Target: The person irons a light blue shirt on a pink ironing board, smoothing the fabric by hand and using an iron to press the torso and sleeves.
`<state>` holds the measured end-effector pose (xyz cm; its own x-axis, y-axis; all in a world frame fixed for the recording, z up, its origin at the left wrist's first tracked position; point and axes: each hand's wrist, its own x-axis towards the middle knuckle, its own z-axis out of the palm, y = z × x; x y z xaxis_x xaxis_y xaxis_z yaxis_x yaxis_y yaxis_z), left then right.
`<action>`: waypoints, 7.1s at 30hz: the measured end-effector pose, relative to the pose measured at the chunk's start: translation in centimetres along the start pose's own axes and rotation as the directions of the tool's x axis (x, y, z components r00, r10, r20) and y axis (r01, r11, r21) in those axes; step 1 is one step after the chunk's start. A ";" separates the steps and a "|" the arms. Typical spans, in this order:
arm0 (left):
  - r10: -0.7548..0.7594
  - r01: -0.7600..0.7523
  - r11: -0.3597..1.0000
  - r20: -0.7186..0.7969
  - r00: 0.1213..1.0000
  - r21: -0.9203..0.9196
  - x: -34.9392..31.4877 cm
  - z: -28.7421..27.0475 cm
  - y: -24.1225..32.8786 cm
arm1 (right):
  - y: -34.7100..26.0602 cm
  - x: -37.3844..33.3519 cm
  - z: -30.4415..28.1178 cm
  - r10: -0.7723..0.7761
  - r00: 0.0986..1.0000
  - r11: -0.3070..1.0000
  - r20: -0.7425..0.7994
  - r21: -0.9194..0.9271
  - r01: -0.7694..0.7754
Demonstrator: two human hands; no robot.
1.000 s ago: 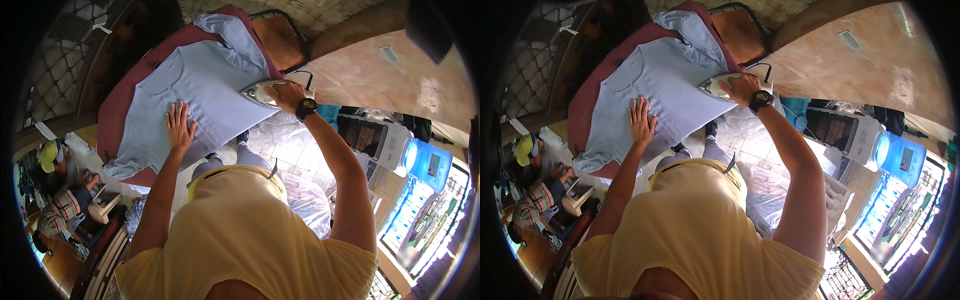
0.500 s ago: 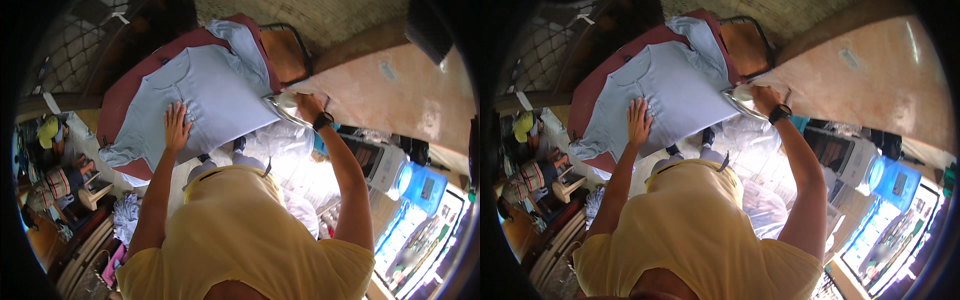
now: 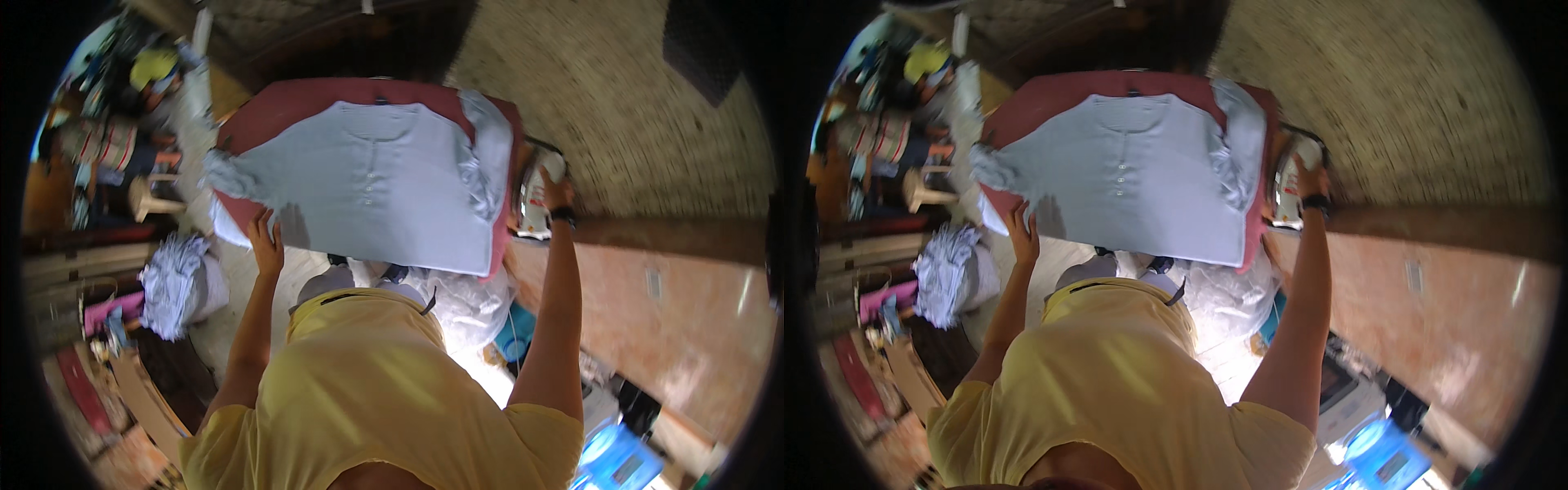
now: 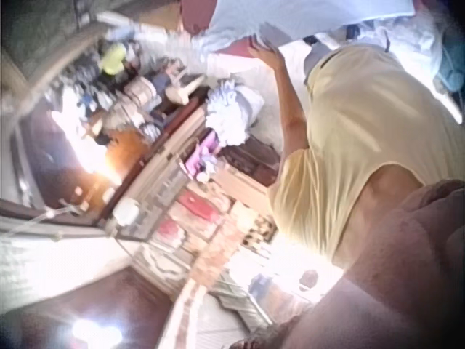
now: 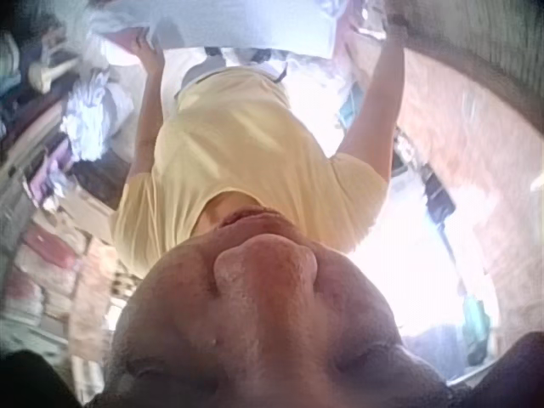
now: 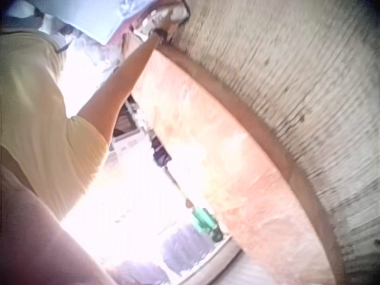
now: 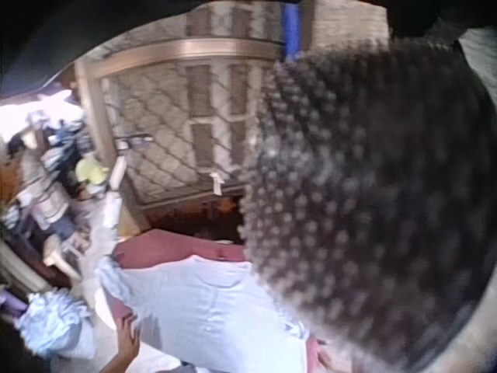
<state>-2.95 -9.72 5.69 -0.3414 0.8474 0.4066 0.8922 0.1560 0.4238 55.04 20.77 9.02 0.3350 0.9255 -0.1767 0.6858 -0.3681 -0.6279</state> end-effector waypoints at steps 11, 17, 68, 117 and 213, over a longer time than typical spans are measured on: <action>-0.012 0.002 0.996 -0.115 0.993 -0.086 9.1 -1.3 -0.6 | 3.5 1.4 2.6 -0.130 0.957 0.951 -0.258 -0.306 0.047; 0.137 -0.137 0.981 -0.007 0.991 -0.135 16.1 4.0 -2.7 | 5.1 0.2 2.6 -0.240 0.882 0.951 -0.405 -0.281 0.129; -0.059 0.112 0.926 -0.155 0.986 0.362 29.5 1.3 -22.0 | -7.7 6.5 14.9 0.418 0.901 0.886 -0.114 0.272 -0.376; 0.420 -0.373 0.907 0.461 0.782 -0.194 7.9 14.9 16.5 | -7.3 -5.1 20.4 -0.306 0.908 0.913 -0.285 -0.359 0.195; 0.466 -0.347 0.872 0.369 0.804 -0.345 5.9 14.3 15.7 | -10.2 -5.0 12.5 -0.821 0.546 0.526 0.169 -0.149 0.837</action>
<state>13.30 4.97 3.20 0.2504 0.9415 0.2254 0.7944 -0.3329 0.5080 38.33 21.00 6.86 -0.4889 0.8223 0.2910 0.7375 0.5678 -0.3655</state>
